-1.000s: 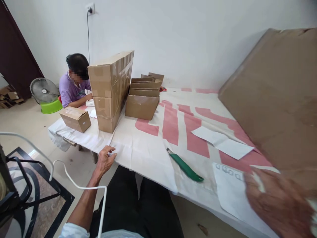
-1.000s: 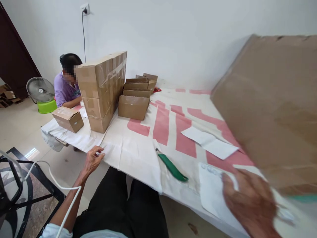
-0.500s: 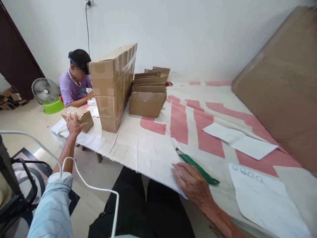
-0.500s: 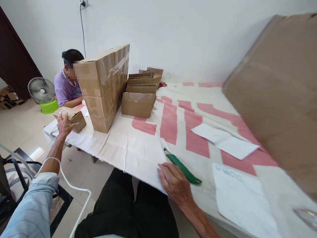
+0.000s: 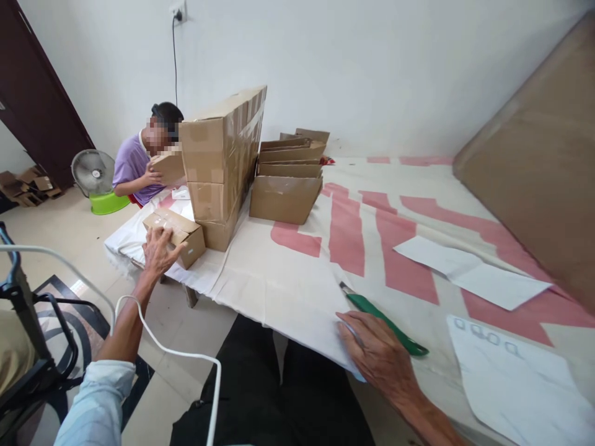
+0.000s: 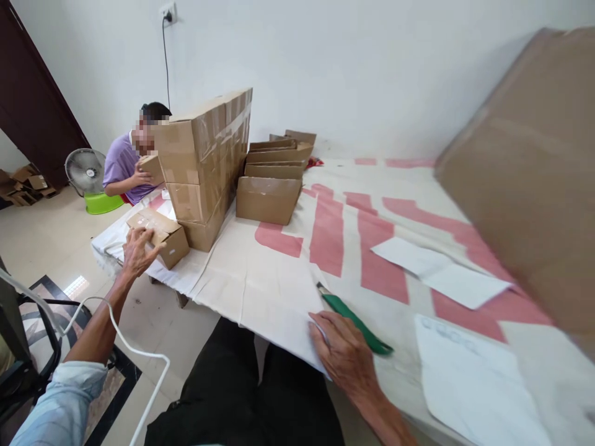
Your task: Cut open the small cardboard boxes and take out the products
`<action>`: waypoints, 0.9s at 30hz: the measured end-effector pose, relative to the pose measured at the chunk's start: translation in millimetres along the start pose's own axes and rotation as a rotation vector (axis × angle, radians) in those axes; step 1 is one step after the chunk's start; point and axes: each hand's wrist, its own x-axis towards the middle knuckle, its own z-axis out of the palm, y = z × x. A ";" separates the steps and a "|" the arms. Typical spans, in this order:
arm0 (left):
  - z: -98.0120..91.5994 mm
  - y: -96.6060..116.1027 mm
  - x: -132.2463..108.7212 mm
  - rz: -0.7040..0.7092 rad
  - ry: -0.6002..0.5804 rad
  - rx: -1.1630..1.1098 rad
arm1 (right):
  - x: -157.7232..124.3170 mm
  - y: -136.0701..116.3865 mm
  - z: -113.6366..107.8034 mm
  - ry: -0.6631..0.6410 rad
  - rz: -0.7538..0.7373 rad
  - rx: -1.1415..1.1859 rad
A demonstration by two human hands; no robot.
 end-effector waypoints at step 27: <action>50.4 48.2 -58.3 -0.024 -0.607 -1.001 | 80.8 -75.4 -24.7 -0.016 0.554 0.625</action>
